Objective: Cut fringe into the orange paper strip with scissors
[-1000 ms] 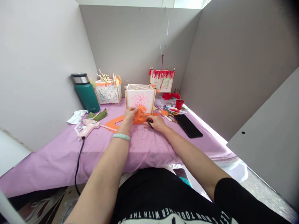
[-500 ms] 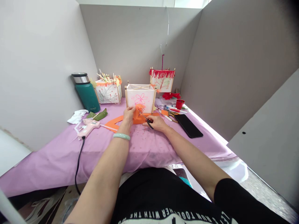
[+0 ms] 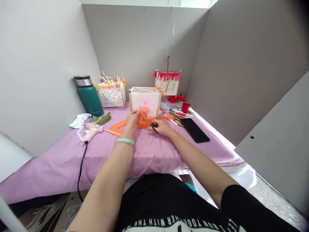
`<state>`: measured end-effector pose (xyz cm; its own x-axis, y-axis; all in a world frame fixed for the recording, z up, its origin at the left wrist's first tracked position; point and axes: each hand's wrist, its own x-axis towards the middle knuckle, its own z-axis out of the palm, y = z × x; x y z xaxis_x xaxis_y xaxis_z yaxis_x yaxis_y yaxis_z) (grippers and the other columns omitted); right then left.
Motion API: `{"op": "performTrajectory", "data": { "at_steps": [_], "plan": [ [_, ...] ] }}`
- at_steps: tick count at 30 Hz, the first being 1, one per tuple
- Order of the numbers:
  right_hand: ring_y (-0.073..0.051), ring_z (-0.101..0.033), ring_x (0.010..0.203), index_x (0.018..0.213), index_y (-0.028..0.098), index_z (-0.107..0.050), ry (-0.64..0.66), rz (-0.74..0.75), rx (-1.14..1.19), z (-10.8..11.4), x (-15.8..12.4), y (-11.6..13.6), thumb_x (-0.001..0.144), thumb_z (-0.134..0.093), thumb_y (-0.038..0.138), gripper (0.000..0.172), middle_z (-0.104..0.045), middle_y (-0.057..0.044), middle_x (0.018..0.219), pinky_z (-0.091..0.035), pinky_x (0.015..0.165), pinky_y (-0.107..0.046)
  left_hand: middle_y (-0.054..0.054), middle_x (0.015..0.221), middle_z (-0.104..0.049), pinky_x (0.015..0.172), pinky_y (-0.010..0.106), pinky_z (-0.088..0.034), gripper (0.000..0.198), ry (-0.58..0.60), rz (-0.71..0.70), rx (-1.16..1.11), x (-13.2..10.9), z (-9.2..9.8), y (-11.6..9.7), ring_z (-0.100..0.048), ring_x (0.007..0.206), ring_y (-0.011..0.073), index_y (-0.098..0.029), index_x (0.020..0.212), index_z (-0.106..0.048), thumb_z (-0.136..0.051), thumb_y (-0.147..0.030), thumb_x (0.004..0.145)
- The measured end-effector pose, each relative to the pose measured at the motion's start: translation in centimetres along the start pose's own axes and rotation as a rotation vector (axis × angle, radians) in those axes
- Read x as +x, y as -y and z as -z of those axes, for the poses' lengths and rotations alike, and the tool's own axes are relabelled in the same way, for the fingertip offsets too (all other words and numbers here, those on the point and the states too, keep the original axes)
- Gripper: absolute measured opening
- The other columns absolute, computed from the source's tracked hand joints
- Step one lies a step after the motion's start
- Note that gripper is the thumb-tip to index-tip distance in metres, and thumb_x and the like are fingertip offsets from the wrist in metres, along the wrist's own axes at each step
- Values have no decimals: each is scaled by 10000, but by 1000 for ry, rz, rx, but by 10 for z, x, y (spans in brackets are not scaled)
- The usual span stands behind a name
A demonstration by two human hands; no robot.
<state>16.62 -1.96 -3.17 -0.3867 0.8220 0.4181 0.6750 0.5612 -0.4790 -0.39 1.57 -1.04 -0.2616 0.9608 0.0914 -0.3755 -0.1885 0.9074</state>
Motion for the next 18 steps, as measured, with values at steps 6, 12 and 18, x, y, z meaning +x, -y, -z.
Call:
{"op": "performTrajectory", "data": {
  "at_steps": [6, 12, 18],
  "plan": [
    [-102, -489, 600, 833, 182, -660, -8, 1, -2, -1, 0, -1, 712, -584, 609, 450, -604, 7, 692, -265, 541, -216, -15, 579, -568, 544, 240, -428, 106, 26, -28, 73, 2, 2, 4, -537, 528, 110, -149, 672, -549, -618, -217, 629],
    [-112, -501, 611, 852, 193, -657, -3, -4, -5, -1, 1, 0, 721, -589, 598, 431, -618, 5, 709, -271, 547, -218, -13, 574, -564, 520, 241, -414, 93, 28, -17, 72, -1, 1, 2, -534, 509, 112, -147, 664, -541, -608, -206, 639],
    [-132, -525, 637, 870, 191, -664, -3, 2, -50, -1, 1, 0, 739, -600, 558, 395, -639, -20, 725, -288, 572, -223, -16, 564, -566, 540, 267, -448, 63, 32, 25, 29, -5, -1, -2, -547, 500, 123, -155, 672, -536, -594, -169, 650]
  ]
}}
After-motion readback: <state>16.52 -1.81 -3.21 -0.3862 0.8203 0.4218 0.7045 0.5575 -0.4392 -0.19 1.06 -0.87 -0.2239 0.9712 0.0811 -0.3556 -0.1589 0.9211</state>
